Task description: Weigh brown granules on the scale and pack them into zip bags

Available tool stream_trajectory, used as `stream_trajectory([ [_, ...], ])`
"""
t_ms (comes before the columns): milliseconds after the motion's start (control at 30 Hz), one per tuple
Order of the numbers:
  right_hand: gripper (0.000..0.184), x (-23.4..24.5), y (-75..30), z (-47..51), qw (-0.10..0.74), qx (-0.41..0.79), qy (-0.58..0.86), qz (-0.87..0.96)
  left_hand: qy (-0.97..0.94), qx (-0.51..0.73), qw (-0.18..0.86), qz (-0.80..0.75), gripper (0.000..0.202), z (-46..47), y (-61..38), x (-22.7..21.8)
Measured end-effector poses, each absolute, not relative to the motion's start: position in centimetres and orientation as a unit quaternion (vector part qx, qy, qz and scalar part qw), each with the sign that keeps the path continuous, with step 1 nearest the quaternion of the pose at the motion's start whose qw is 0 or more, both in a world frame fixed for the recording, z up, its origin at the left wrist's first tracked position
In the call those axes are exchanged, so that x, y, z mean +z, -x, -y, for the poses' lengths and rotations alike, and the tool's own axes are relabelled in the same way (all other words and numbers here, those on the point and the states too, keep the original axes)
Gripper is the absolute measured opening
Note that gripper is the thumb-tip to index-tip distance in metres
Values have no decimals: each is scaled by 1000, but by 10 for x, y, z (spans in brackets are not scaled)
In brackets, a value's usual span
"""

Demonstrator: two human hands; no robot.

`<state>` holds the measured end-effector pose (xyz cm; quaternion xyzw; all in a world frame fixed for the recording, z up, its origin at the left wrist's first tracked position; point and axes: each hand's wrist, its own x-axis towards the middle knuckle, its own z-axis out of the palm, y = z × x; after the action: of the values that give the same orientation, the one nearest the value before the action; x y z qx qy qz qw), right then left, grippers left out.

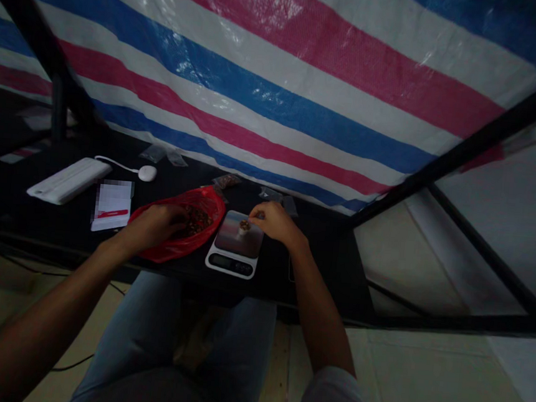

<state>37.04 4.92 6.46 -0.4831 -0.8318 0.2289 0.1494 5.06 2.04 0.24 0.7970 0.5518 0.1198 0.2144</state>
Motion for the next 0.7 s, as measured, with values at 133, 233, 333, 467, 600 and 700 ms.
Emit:
stream_trajectory([
  [133,12,50,-373,-41,182,262,475,820,-796,125,224,-548,38,-19,-58,5],
  [233,15,45,-374,-40,189,267,464,823,-798,121,221,-547,41,-19,-60,4],
  [333,18,44,-385,-45,223,251,469,817,-798,117,213,-551,43,-18,-58,1],
  [467,20,35,-413,-62,266,193,538,776,-794,115,212,-558,46,-17,-54,-1],
  [600,20,14,-430,-78,196,158,658,710,-797,129,208,-553,46,-12,-54,1],
  [700,20,0,-432,-86,176,147,697,679,-795,156,189,-556,44,-6,-57,6],
])
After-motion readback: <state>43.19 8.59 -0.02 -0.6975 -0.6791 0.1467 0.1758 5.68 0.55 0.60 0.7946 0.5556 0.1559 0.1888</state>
